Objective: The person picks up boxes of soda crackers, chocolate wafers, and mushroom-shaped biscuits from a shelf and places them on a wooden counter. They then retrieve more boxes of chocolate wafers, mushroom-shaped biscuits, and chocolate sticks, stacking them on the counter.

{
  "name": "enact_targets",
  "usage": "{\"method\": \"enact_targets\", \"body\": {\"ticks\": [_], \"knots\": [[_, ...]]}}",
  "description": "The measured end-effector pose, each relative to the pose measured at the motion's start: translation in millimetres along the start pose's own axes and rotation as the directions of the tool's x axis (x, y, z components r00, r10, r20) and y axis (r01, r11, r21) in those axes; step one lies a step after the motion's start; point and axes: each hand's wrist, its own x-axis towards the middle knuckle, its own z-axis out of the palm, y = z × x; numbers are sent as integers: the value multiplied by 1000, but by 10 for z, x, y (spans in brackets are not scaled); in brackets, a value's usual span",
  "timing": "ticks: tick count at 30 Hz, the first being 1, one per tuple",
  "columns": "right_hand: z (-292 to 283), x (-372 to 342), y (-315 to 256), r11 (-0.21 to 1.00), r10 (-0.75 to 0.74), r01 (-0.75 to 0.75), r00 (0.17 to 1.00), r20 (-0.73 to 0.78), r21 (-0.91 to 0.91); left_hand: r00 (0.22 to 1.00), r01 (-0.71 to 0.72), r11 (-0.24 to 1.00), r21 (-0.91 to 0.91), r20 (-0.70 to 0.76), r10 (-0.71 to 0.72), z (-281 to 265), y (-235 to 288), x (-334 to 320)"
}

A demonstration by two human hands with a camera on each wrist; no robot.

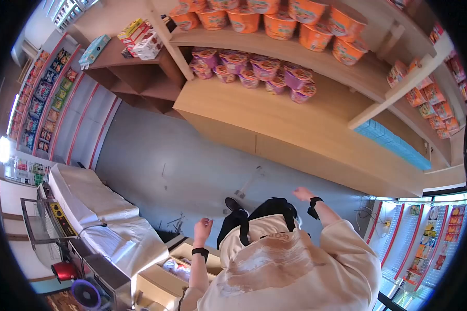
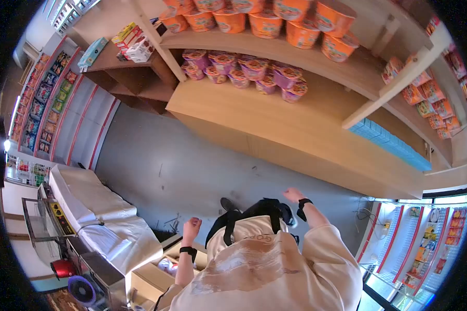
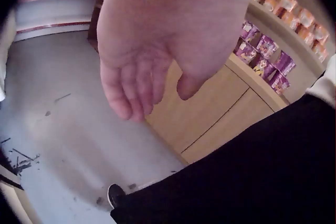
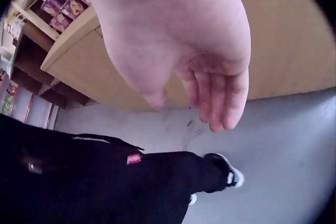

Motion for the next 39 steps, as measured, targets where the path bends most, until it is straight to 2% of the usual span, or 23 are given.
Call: {"method": "enact_targets", "body": {"ticks": [2,4,6,8,11,14,16,17,18,19,21,23,25,26,28,30,31,32,34,37,39], "knots": [[-207,-110,7,994,-106,107,989,-101,7,999,-17,999,30,-44,18,191,200,-129],[-389,-104,145,987,-163,163,981,-110,-5,998,-8,1000,29,-63,10,460,438,-226],[-489,-58,458,951,-310,307,943,-122,-41,997,0,999,39,-71,3,810,649,-336],[-624,-282,774,955,-296,296,948,-113,-22,999,29,999,29,-32,-28,1251,996,-596],[-729,-644,1270,961,-260,272,951,-170,52,997,-50,998,-29,49,52,1583,1736,-881],[-784,-1027,2055,966,-163,182,980,-110,185,985,-108,992,-67,130,116,1912,2475,-1231],[-790,-1211,2625,994,-111,113,988,-107,10,955,-223,964,-149,166,246,2112,2789,-1414],[-788,-1292,2872,994,-107,110,988,-107,20,953,-225,964,-142,173,248,2188,2898,-1488],[-785,-1404,3108,998,-57,60,992,-111,19,946,-236,949,-209,174,273,2268,2997,-1567],[-771,-1494,3362,1000,-6,8,993,-117,19,938,-246,929,-276,173,300,2358,3060,-1636],[-699,-1573,3844,998,26,-17,990,-142,65,928,-280,922,-265,173,332,2497,3173,-1765],[-596,-1777,4173,992,75,-56,983,-166,117,919,-292,941,-170,222,325,2581,3244,-1899],[-556,-2045,4291,954,157,-71,946,-283,292,908,-323,936,-144,233,349,2763,3160,-1972],[-484,-2208,4337,899,176,-15,927,-332,437,909,-323,939,-119,239,343,2870,3112,-2014],[-505,-2464,4487,990,5,46,931,-365,131,900,-343,934,-97,250,356,3112,2985,-2081],[-465,-2698,4663,987,23,24,956,-291,157,901,-335,938,-91,260,347,3345,2866,-2265],[-407,-2792,4777,987,48,5,946,-321,161,907,-327,942,-80,253,336,3445,2827,-2365],[-274,-2850,5003,965,54,55,916,-398,257,909,-317,945,-84,258,328,3568,2730,-2484],[-199,-3025,5314,959,109,7,912,-395,283,909,-318,944,-90,254,331,3781,2667,-2727],[-159,-3251,5675,930,212,-65,899,-384,361,895,-262,961,-88,349,276,4101,2553,-3069],[-116,-3358,6100,887,283,-6,797,-534,461,871,-276,958,-79,400,284,4304,2547,-3247]]}}
